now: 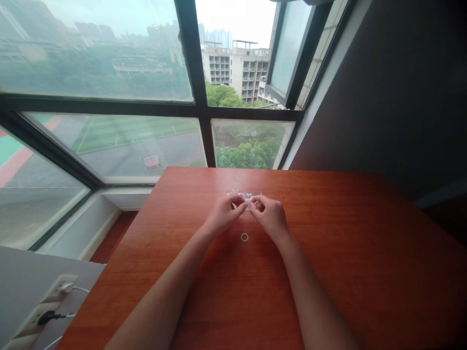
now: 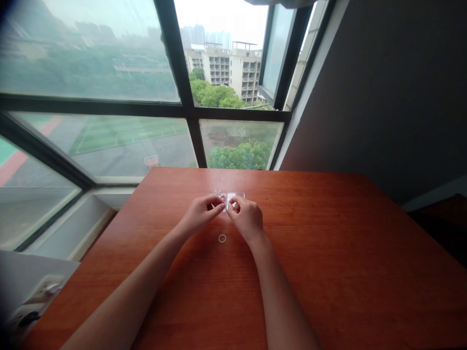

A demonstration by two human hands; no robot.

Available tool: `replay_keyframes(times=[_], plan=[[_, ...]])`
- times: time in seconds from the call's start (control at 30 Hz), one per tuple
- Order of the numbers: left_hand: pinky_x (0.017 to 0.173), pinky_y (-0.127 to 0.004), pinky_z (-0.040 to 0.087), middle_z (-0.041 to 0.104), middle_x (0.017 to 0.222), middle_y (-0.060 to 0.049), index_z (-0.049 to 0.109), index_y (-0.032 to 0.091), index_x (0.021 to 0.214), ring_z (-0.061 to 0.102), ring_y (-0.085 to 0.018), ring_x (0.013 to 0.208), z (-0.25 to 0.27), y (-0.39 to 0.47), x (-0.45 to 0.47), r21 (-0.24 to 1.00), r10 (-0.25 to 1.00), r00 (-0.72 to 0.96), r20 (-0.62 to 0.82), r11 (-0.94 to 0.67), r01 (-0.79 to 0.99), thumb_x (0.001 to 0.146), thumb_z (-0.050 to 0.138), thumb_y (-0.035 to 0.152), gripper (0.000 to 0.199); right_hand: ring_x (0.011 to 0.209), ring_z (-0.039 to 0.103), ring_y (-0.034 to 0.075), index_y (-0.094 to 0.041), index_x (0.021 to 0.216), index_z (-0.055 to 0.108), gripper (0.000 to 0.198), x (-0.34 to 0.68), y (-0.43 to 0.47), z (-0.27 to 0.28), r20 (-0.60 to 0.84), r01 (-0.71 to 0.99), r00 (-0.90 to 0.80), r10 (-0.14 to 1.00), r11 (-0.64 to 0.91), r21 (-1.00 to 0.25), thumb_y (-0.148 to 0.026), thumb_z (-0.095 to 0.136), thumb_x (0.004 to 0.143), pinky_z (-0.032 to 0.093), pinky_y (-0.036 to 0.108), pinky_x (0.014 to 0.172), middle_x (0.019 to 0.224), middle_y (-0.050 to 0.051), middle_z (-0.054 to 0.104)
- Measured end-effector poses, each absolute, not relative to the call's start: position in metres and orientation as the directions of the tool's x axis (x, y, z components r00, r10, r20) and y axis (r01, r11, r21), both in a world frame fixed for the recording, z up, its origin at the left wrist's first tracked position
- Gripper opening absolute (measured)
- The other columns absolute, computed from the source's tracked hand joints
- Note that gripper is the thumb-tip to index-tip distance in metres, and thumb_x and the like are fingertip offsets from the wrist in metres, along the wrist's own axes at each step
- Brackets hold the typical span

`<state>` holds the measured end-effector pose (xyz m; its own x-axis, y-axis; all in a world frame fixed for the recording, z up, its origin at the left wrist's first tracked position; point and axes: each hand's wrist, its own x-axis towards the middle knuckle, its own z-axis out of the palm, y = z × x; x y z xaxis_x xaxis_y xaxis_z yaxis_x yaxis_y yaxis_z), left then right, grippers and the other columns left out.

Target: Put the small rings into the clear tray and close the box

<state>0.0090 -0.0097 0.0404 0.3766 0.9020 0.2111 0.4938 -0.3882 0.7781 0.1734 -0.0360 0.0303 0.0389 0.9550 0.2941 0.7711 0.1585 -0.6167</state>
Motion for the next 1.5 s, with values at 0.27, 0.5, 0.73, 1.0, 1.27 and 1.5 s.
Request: replay_keyframes(times=[0.27, 0.5, 0.73, 1.0, 1.27, 1.5], plan=[[0.057, -0.02, 0.04, 0.068, 0.072, -0.003, 0.067, 0.014, 0.077, 0.056, -0.011, 0.062, 0.038, -0.009, 0.009, 0.774, 0.907, 0.356, 0.224, -0.388, 0.5, 0.078, 0.057, 0.023, 0.013, 0.059, 0.055, 0.013, -0.022, 0.084, 0.068, 0.014, 0.171, -0.036, 0.029, 0.297, 0.778, 0.018, 0.955, 0.173, -0.604, -0.029, 0.057, 0.08, 0.038, 0.021, 0.062, 0.061, -0.002, 0.061], [0.061, -0.022, 0.04, 0.067, 0.074, -0.002, 0.066, 0.017, 0.077, 0.057, -0.013, 0.066, 0.035, -0.005, 0.002, 0.657, 0.922, 0.26, 0.288, -0.388, 0.647, 0.079, 0.056, 0.022, 0.011, 0.063, 0.058, 0.013, -0.023, 0.088, 0.069, 0.015, 0.174, -0.036, 0.031, 0.265, 0.789, 0.02, 0.964, 0.148, -0.597, -0.028, 0.057, 0.081, 0.038, 0.022, 0.064, 0.067, -0.001, 0.065], [0.062, -0.023, 0.04, 0.065, 0.075, -0.002, 0.065, 0.019, 0.075, 0.056, -0.014, 0.067, 0.032, -0.005, 0.003, 0.569, 0.914, 0.262, 0.309, -0.399, 0.72, 0.079, 0.056, 0.022, 0.01, 0.063, 0.058, 0.014, -0.023, 0.087, 0.069, 0.015, 0.173, -0.036, 0.032, 0.239, 0.81, 0.005, 0.971, 0.136, -0.571, -0.028, 0.056, 0.082, 0.038, 0.022, 0.064, 0.066, -0.001, 0.065], [0.063, -0.024, 0.041, 0.065, 0.075, -0.003, 0.066, 0.019, 0.075, 0.056, -0.015, 0.068, 0.031, -0.005, 0.003, 0.548, 0.914, 0.279, 0.296, -0.401, 0.734, 0.078, 0.056, 0.021, 0.011, 0.064, 0.058, 0.014, -0.024, 0.088, 0.069, 0.014, 0.173, -0.036, 0.033, 0.232, 0.819, -0.01, 0.973, 0.141, -0.557, -0.028, 0.057, 0.082, 0.038, 0.022, 0.064, 0.067, -0.001, 0.066], [0.064, -0.025, 0.04, 0.066, 0.077, -0.003, 0.068, 0.02, 0.078, 0.056, -0.015, 0.068, 0.031, -0.004, 0.001, 0.56, 0.913, 0.281, 0.295, -0.403, 0.724, 0.078, 0.055, 0.022, 0.013, 0.065, 0.059, 0.014, -0.024, 0.087, 0.069, 0.014, 0.173, -0.037, 0.034, 0.221, 0.82, -0.02, 0.975, 0.143, -0.554, -0.027, 0.056, 0.083, 0.037, 0.022, 0.064, 0.068, -0.001, 0.066], [0.063, -0.025, 0.04, 0.066, 0.075, -0.003, 0.068, 0.02, 0.08, 0.057, -0.015, 0.068, 0.032, -0.001, -0.006, 0.551, 0.92, 0.249, 0.303, -0.382, 0.742, 0.08, 0.055, 0.026, 0.014, 0.066, 0.059, 0.013, -0.024, 0.088, 0.07, 0.015, 0.176, -0.041, 0.041, 0.106, 0.808, -0.129, 0.986, 0.167, -0.566, -0.024, 0.057, 0.081, 0.038, 0.022, 0.063, 0.072, 0.0, 0.069]])
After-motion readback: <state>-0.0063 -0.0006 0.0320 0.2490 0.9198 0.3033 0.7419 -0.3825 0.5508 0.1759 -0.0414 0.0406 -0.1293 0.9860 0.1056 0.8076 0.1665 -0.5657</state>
